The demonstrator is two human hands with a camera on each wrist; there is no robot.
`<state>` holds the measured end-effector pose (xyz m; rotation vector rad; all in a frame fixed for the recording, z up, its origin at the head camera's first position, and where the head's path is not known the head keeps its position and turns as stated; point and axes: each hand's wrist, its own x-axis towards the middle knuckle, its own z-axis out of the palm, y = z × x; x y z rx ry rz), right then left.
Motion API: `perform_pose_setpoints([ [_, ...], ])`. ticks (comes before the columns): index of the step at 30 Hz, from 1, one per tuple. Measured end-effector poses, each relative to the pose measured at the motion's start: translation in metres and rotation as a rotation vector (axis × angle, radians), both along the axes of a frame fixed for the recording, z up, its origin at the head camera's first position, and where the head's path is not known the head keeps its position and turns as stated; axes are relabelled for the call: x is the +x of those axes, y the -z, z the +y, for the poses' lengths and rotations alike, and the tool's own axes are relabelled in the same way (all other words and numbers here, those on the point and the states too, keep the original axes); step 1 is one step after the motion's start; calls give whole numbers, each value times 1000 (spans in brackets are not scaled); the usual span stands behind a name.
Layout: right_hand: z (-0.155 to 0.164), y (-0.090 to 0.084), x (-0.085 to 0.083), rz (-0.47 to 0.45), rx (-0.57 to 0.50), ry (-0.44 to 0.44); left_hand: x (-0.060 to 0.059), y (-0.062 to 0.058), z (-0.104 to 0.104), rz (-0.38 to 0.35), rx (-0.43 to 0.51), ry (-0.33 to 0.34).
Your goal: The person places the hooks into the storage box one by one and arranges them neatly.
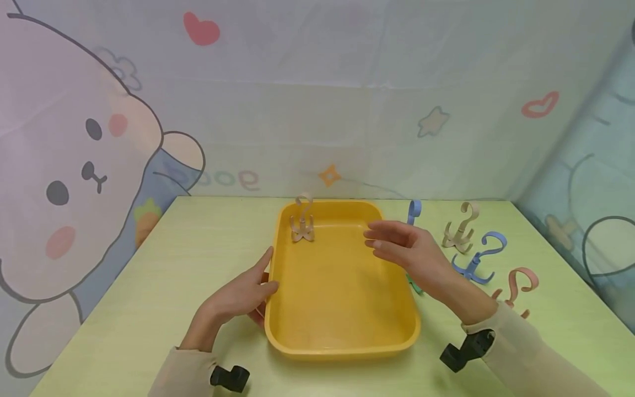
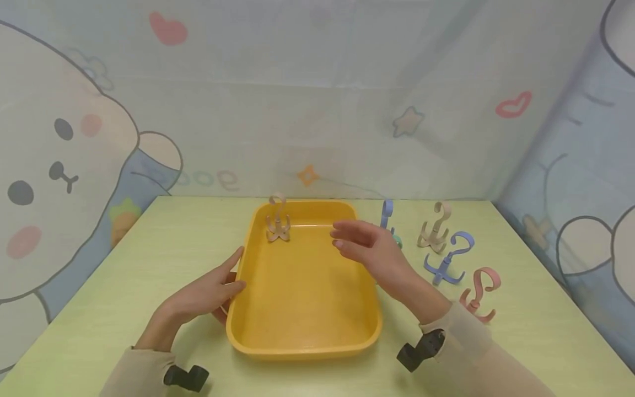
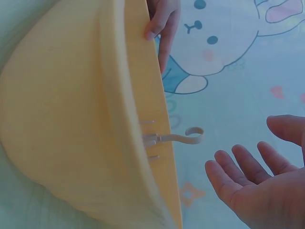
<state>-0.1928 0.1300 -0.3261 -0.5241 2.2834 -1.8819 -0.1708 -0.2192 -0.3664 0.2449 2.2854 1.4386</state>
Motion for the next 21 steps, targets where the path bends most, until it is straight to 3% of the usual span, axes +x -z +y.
perform_pose_setpoints([
  [8, 9, 4, 12, -40, -18, 9, 0, -2, 1, -3, 7, 7],
  [21, 20, 12, 26, -22, -65, -1, 0, 0, 0, 1, 9, 5],
])
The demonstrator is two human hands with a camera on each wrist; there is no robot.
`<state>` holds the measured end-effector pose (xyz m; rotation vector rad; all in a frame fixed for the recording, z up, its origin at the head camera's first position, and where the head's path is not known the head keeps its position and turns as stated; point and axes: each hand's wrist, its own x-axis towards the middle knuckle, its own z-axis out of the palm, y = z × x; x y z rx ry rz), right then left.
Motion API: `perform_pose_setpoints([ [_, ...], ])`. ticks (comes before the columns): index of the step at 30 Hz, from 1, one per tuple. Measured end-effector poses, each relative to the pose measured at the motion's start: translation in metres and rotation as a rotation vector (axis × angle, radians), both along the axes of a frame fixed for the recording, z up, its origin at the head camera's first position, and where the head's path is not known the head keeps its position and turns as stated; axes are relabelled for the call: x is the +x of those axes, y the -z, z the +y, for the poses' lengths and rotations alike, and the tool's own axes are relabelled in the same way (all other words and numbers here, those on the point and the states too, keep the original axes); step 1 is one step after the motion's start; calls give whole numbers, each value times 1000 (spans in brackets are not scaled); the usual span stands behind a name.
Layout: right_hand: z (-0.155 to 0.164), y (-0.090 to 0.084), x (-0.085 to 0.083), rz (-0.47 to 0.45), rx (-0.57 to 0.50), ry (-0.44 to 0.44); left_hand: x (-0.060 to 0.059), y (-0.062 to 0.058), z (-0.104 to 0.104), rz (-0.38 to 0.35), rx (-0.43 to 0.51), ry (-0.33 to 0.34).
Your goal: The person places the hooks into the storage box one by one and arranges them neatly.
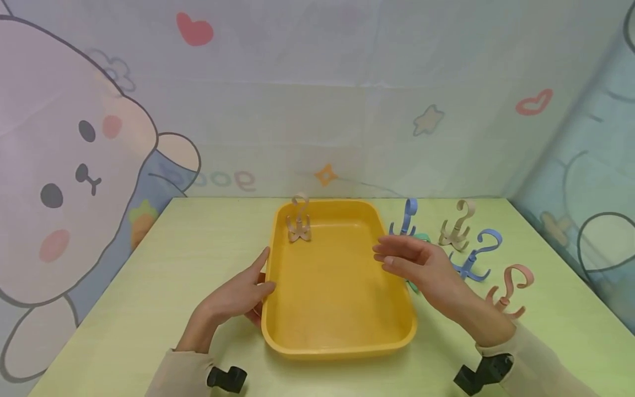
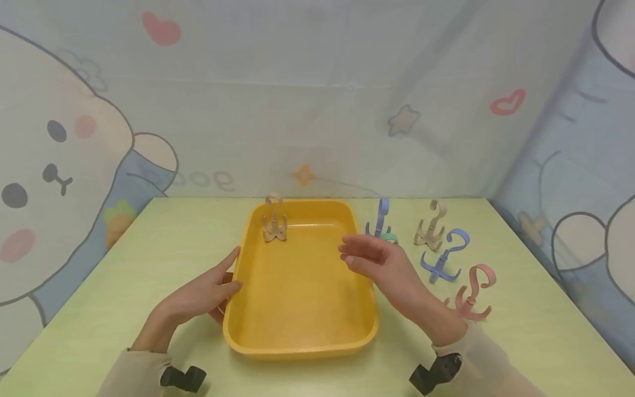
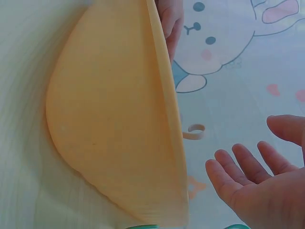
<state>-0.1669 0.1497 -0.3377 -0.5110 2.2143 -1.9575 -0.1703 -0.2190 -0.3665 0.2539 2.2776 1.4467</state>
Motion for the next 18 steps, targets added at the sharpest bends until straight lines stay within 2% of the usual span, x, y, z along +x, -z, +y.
perform_pose_setpoints([
  [18, 26, 9, 19, 26, 18, 75, -1, 0, 0, 9, 7, 6],
])
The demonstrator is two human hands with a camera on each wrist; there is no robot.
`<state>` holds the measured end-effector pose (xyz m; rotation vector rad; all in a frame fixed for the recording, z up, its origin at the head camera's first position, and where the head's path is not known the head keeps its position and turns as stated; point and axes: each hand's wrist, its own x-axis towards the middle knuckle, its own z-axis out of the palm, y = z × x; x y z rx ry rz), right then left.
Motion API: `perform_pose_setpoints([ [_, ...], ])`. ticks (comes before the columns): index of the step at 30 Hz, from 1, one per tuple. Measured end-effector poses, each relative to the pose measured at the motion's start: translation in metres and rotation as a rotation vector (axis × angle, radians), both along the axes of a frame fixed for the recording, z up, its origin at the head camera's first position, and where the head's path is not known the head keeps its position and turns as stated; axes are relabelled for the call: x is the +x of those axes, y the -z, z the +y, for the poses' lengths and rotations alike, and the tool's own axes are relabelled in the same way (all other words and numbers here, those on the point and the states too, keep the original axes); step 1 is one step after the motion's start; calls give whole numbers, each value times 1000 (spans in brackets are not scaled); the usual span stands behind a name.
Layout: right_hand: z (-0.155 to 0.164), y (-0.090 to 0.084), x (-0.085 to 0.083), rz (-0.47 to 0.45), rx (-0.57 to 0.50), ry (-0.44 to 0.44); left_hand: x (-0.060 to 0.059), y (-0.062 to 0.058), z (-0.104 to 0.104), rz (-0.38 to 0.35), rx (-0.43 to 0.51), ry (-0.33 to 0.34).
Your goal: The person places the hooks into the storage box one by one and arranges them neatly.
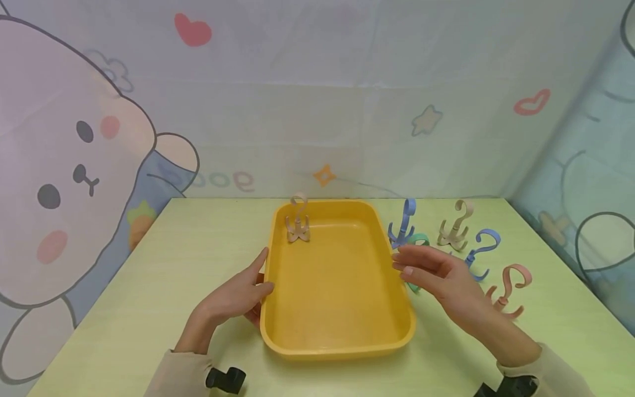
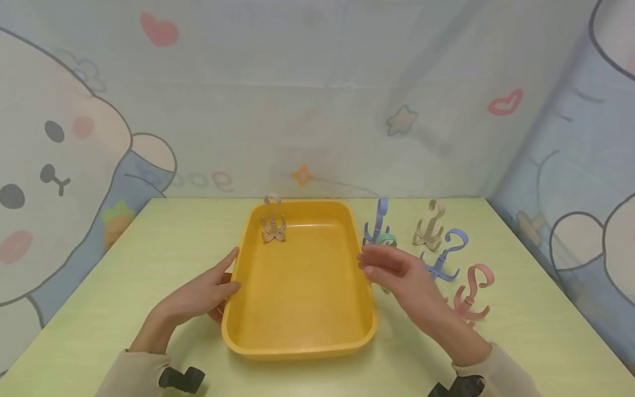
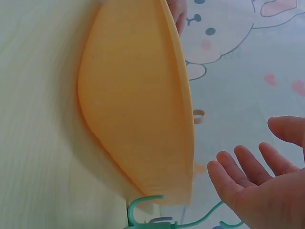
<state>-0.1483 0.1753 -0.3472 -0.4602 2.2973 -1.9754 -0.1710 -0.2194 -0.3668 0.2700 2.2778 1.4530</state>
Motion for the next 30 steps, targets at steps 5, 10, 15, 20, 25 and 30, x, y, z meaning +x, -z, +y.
perform_pose_setpoints([
  [5, 8, 1, 5, 2, 46, 37, 0, -1, -1, -3, 1, 1],
  [10, 15, 4, 9, 19, 39, 52, 1, -1, -1, -10, 4, 1],
  [15, 25, 8, 15, 37, 22, 58, 0, 0, 0, -12, 2, -1],
  [20, 34, 11, 20, 51, 35, 69, 0, 1, 0, -8, 0, 1],
  [25, 41, 13, 25, 63, 43, 80, 1, 0, 1, -9, -4, -4],
  [30, 48, 17, 29, 56, 26, 88, 2, -1, 1, -13, -12, -11],
])
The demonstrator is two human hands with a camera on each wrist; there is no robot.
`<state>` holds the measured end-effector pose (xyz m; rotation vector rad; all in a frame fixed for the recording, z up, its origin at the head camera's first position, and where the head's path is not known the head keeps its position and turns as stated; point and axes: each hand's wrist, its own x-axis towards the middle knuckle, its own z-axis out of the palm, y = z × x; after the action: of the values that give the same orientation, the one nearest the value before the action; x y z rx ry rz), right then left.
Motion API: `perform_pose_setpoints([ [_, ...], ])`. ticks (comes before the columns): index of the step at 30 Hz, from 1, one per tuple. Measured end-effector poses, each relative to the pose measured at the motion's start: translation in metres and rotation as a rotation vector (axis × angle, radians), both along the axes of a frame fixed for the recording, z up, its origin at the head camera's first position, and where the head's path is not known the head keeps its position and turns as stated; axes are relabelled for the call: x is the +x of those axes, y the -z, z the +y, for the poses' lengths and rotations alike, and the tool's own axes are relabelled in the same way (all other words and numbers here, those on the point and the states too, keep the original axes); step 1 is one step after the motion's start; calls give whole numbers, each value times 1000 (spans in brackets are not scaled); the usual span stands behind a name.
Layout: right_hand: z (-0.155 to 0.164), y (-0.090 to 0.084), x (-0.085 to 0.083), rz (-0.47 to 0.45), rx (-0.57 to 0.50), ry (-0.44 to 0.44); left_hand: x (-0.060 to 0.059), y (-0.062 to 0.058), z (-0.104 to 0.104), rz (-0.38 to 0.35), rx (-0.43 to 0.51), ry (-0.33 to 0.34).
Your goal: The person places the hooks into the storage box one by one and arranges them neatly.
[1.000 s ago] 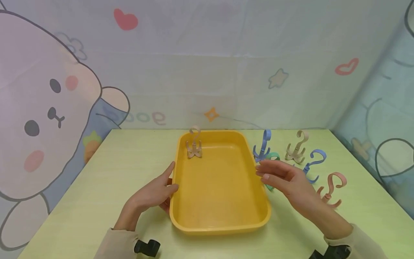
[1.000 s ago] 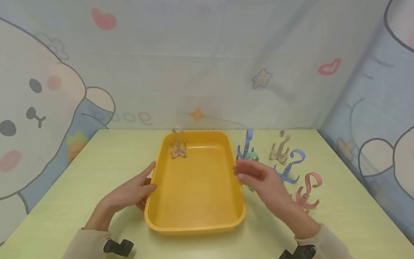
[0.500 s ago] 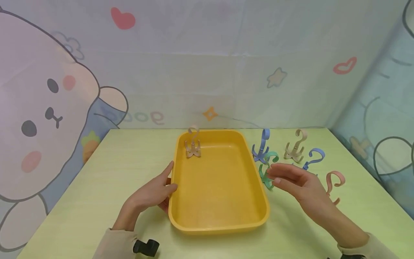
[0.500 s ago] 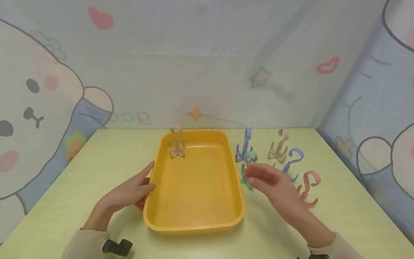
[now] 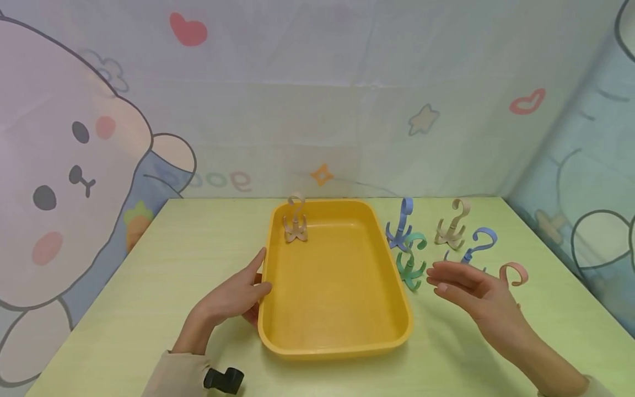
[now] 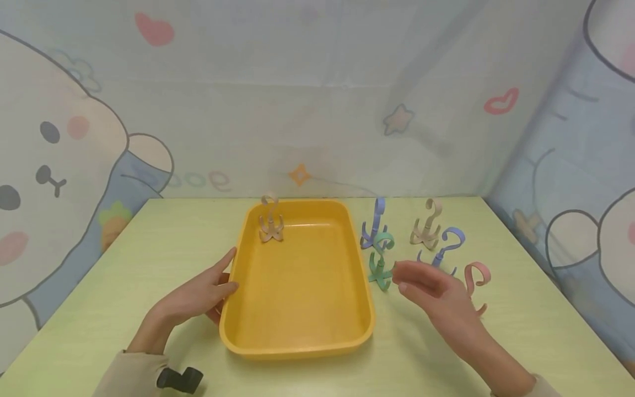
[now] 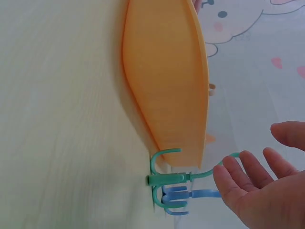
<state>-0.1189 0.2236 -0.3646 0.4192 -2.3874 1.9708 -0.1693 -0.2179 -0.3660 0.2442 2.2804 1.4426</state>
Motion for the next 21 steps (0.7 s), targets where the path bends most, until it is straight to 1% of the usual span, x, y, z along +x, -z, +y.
perform_pose_setpoints([
  [3, 5, 3, 2, -11, -6, 15, 0, 0, 0, 0, -5, -5],
  [12, 17, 12, 8, 8, 41, 77, 0, 2, -1, 8, -8, 0],
  [19, 29, 11, 16, -59, 68, 128, -1, 1, 0, 13, -18, -1],
  [21, 33, 12, 19, -72, 110, 155, -1, 1, 0, 13, -14, 0],
])
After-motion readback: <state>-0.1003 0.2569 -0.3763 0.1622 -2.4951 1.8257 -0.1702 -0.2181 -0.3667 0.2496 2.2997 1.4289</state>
